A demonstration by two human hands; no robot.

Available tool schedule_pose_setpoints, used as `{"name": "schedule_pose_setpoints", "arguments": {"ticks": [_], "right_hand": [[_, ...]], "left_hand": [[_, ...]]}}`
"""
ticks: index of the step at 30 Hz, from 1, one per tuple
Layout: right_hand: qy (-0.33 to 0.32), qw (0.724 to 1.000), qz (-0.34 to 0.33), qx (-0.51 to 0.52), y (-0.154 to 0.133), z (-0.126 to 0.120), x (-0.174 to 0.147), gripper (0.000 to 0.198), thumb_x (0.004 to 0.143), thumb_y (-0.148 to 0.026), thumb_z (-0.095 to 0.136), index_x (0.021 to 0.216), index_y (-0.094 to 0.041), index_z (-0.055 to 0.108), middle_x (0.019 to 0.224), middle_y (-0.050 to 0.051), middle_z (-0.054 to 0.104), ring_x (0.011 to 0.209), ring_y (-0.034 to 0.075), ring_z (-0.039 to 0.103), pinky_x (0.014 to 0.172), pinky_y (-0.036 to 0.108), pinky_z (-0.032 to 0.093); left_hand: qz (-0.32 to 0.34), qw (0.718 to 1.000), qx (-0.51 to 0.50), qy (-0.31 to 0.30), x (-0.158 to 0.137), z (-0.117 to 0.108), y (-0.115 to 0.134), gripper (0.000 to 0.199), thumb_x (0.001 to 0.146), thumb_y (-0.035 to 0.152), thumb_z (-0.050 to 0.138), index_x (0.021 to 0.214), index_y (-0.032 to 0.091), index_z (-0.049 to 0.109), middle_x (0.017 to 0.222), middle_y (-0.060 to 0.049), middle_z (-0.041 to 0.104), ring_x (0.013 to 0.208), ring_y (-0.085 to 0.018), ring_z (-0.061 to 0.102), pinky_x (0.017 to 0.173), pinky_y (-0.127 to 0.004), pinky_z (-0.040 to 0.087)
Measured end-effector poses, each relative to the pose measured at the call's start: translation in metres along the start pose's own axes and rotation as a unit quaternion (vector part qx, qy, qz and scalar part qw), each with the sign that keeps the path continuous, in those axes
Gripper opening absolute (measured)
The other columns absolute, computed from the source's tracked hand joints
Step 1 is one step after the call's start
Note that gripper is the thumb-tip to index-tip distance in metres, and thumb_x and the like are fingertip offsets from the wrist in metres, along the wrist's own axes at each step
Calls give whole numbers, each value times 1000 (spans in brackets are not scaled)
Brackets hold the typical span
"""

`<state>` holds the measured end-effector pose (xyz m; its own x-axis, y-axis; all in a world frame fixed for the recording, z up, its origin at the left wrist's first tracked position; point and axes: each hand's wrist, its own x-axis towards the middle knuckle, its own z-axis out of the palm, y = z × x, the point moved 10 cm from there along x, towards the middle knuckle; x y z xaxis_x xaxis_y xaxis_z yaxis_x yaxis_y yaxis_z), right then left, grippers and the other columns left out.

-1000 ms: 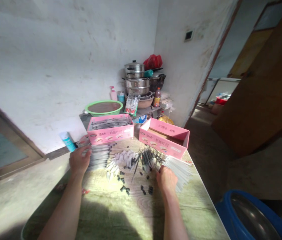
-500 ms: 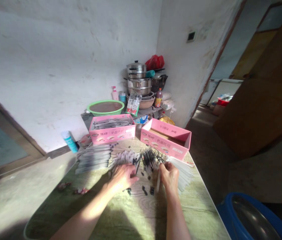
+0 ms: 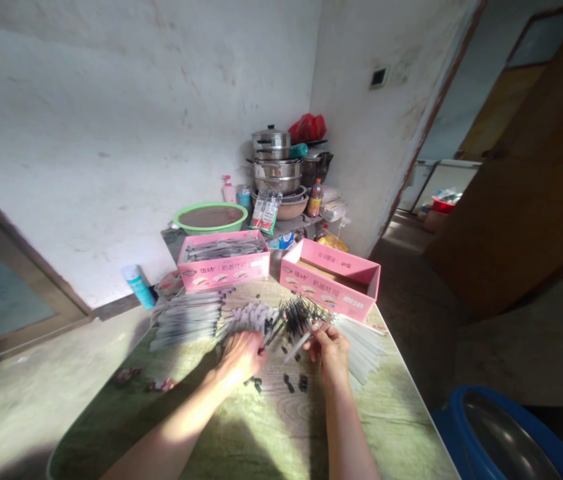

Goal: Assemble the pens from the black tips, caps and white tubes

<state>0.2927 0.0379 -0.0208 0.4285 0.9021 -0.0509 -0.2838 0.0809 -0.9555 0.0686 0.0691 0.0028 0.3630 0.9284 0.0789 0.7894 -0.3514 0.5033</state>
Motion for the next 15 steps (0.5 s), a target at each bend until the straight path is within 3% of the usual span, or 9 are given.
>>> {"name": "schedule_pose_setpoints", "arguments": {"ticks": [3, 5, 9, 15], "right_hand": [[32, 999, -13, 38, -3, -7, 1, 36, 65, -46, 90, 77, -19, 69, 63, 5, 73, 47, 16, 59, 39, 23, 40], [58, 996, -24, 65, -6, -13, 1, 36, 64, -44, 91, 76, -19, 68, 68, 5, 75, 50, 16, 63, 40, 24, 43], [96, 989, -53, 96, -9, -25, 3, 38, 63, -43, 92, 78, -21, 65, 68, 2, 73, 53, 17, 66, 44, 25, 51], [119, 982, -80, 125, -9, -37, 6, 38, 65, -41, 93, 80, -21, 63, 66, -3, 69, 56, 16, 69, 48, 25, 55]], "left_hand": [[-9, 996, -88, 25, 3, -14, -14, 13, 78, 18, 64, 65, 19, 63, 60, -8, 63, 61, -23, 63, 62, -32, 40], [-33, 982, -185, 4, 6, -14, -30, 13, 76, 22, 66, 64, 20, 61, 53, -3, 59, 53, -19, 58, 56, -29, 38], [-69, 917, -387, -62, 9, -7, -53, 20, 71, 36, 75, 76, 18, 66, 57, 0, 60, 45, -15, 54, 46, -26, 37], [-37, 882, -457, -104, 9, -15, -47, 35, 67, 42, 86, 80, 13, 72, 58, 0, 62, 48, -12, 57, 47, -23, 42]]}}
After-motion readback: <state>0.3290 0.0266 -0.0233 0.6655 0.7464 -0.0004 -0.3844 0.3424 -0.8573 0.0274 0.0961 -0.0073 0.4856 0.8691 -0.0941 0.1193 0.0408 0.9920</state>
